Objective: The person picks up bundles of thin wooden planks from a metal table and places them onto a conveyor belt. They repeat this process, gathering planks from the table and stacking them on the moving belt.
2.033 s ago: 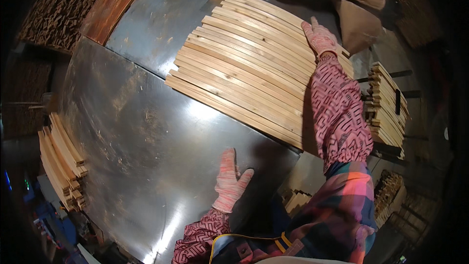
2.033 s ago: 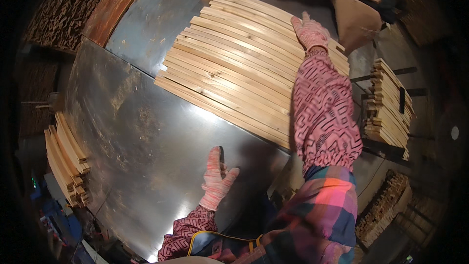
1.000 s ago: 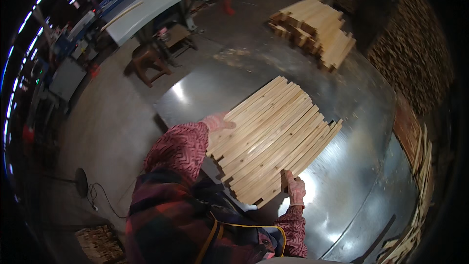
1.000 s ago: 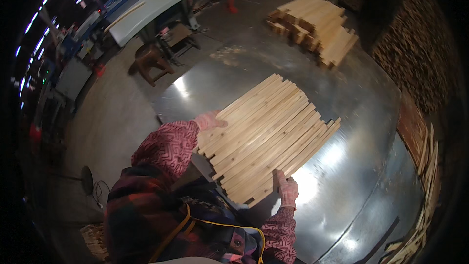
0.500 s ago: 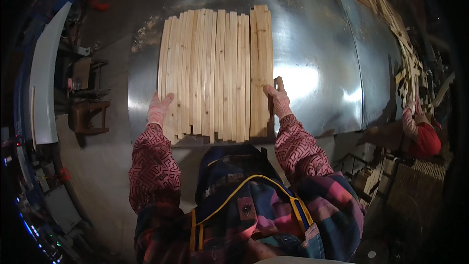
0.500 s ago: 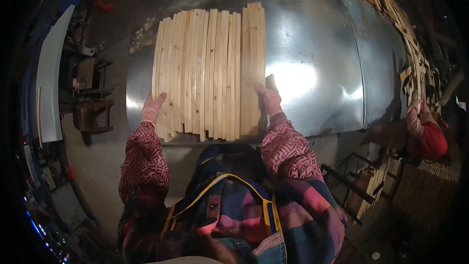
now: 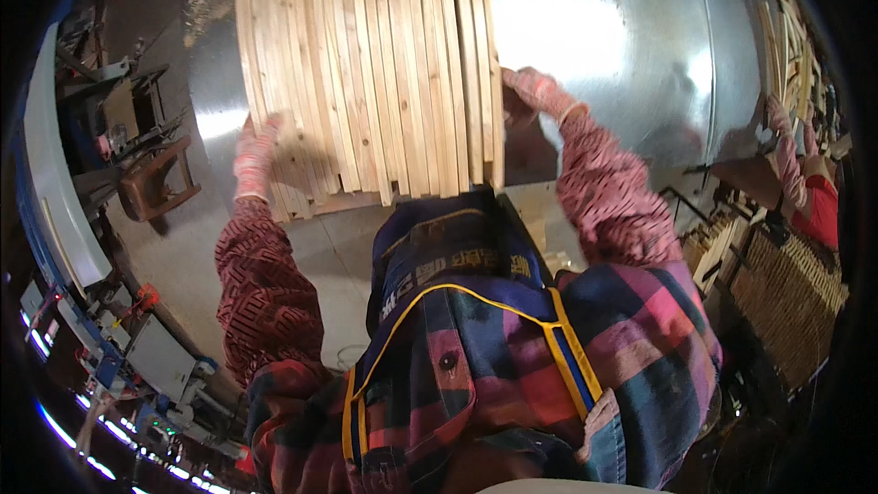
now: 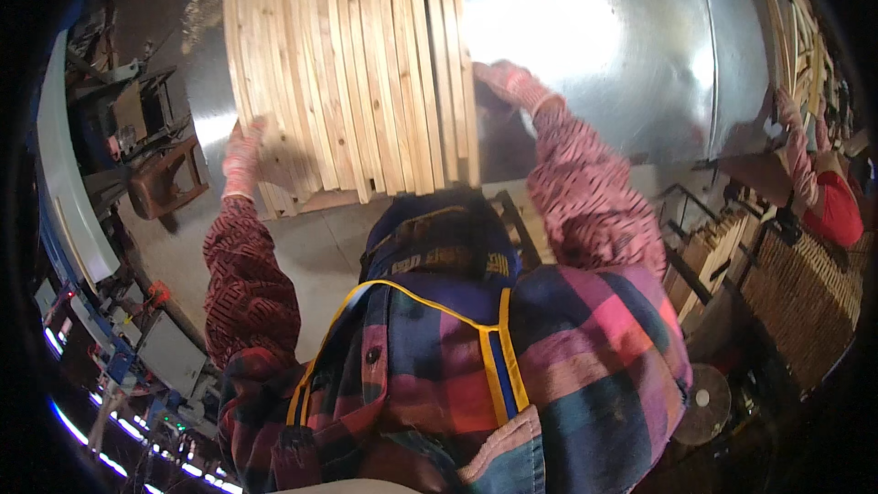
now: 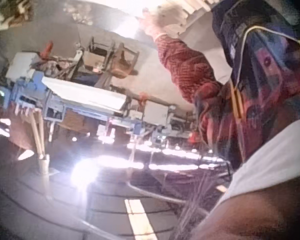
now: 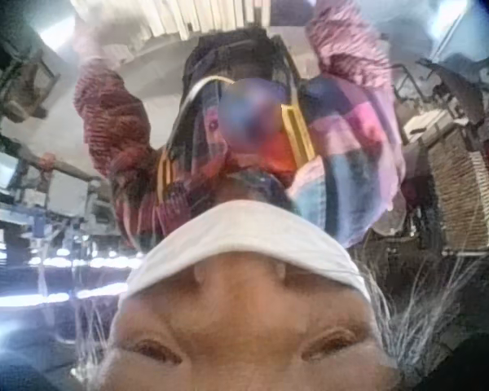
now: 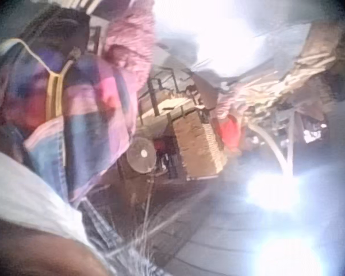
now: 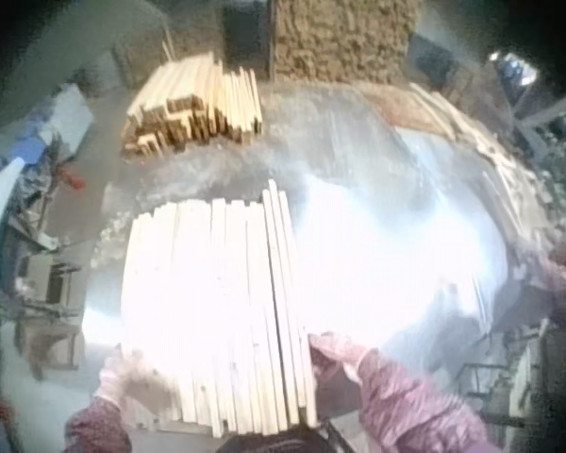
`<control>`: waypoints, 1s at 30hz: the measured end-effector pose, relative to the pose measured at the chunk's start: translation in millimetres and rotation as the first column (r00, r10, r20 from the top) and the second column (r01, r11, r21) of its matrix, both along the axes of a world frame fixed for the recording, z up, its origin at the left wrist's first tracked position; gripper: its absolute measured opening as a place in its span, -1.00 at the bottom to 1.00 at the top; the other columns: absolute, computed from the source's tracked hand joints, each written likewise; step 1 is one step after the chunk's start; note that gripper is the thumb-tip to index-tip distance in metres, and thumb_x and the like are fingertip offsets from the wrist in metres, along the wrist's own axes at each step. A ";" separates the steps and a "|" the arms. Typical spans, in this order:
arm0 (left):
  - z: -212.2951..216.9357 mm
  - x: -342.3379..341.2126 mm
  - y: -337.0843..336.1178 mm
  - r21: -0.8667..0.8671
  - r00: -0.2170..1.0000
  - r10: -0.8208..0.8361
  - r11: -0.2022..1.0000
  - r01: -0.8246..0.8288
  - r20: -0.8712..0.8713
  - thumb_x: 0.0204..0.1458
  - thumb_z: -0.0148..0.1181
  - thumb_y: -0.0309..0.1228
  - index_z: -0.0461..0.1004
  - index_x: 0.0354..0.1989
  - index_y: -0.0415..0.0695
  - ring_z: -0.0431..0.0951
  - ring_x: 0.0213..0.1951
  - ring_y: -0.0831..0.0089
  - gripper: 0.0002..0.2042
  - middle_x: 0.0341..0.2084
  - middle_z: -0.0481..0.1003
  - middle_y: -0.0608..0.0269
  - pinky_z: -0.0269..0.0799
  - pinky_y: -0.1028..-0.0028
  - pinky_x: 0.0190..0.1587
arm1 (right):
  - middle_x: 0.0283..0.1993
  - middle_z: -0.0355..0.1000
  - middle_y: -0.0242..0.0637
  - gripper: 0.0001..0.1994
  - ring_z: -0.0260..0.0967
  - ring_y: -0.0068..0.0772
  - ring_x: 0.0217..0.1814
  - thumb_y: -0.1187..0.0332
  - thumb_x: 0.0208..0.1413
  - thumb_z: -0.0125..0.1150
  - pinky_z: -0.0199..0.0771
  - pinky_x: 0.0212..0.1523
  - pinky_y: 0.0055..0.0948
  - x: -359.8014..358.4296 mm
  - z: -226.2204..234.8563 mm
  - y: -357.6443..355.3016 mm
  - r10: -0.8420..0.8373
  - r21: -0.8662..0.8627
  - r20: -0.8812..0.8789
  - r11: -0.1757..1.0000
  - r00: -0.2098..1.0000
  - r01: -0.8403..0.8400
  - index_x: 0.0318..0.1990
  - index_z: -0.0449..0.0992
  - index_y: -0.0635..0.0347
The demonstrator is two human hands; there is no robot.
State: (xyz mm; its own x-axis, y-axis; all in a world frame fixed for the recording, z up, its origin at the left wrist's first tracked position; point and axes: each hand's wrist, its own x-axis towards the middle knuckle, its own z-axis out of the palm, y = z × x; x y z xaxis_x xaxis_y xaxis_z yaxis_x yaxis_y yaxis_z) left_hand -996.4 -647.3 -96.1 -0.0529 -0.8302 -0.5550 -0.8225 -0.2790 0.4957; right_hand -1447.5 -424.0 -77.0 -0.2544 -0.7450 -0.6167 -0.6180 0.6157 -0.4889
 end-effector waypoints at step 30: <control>-12.3 92.5 184.1 0.643 0.021 0.671 0.718 -0.267 -0.741 0.12 0.22 -0.30 0.56 -0.31 -0.10 0.56 -0.37 0.53 -0.86 -0.41 0.56 0.37 0.54 0.49 -0.28 | 0.20 0.37 0.14 -0.23 0.47 0.02 0.13 -0.06 0.15 0.12 0.59 0.09 -0.09 111.1 38.3 -49.9 -0.245 0.031 0.927 0.805 0.283 0.593 0.37 0.14 0.29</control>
